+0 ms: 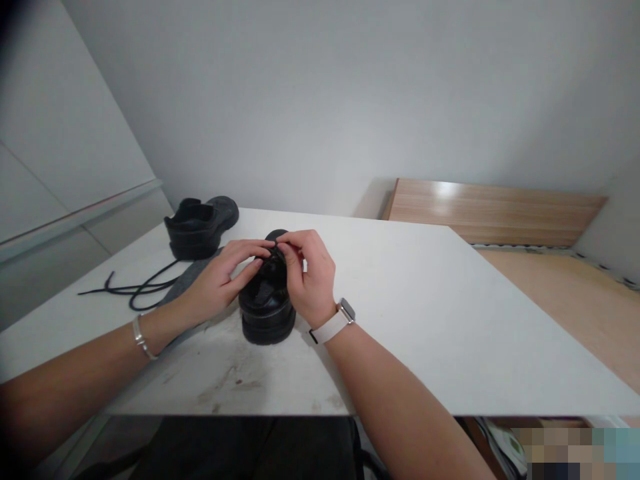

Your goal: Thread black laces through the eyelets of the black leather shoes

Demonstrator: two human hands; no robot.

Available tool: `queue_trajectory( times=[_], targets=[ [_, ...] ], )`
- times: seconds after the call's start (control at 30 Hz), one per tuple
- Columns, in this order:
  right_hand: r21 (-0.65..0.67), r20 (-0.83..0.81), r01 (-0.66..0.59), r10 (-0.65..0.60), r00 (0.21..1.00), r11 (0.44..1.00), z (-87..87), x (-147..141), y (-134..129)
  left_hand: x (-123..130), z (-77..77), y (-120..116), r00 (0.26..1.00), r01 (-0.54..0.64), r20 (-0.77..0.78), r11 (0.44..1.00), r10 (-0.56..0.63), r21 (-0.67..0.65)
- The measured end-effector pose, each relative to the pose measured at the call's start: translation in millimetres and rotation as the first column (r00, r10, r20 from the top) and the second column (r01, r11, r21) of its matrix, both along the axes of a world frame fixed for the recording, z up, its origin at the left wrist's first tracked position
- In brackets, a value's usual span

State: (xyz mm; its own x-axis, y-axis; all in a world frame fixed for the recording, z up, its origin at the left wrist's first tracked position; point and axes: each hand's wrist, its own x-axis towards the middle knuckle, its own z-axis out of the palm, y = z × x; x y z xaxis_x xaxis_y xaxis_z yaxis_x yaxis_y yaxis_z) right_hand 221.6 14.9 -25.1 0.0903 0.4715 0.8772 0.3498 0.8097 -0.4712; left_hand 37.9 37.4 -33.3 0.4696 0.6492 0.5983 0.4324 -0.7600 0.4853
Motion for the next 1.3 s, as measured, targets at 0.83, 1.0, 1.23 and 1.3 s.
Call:
queue_trajectory(
  times=[0.83, 1.0, 1.23, 1.3],
  targets=[
    [-0.295, 0.311, -0.124, 0.218, 0.925, 0.947, -4.2, 7.4, 11.8, -1.6, 2.6, -2.6, 0.992, -0.004, 0.124, 1.000, 0.004, -0.007],
    [-0.357, 0.169, -0.211, 0.285, 0.944, 0.910, -5.3, 8.8, 12.8, -3.9, 4.1, -2.1, 0.965, 0.068, 0.259, 0.992, -0.038, -0.106],
    [-0.274, -0.136, -0.265, 0.235, 0.962, 0.925, 2.4, 13.1, 13.7, -12.9, 7.2, 0.7, 0.900, 0.150, 0.429, 0.977, -0.072, -0.152],
    [-0.316, -0.103, -0.202, 0.178, 0.979, 0.927, 1.0, 14.8, 17.6, -12.5, 8.6, 1.5, 0.908, 0.090, 0.418, 0.981, -0.012, -0.169]
  ],
)
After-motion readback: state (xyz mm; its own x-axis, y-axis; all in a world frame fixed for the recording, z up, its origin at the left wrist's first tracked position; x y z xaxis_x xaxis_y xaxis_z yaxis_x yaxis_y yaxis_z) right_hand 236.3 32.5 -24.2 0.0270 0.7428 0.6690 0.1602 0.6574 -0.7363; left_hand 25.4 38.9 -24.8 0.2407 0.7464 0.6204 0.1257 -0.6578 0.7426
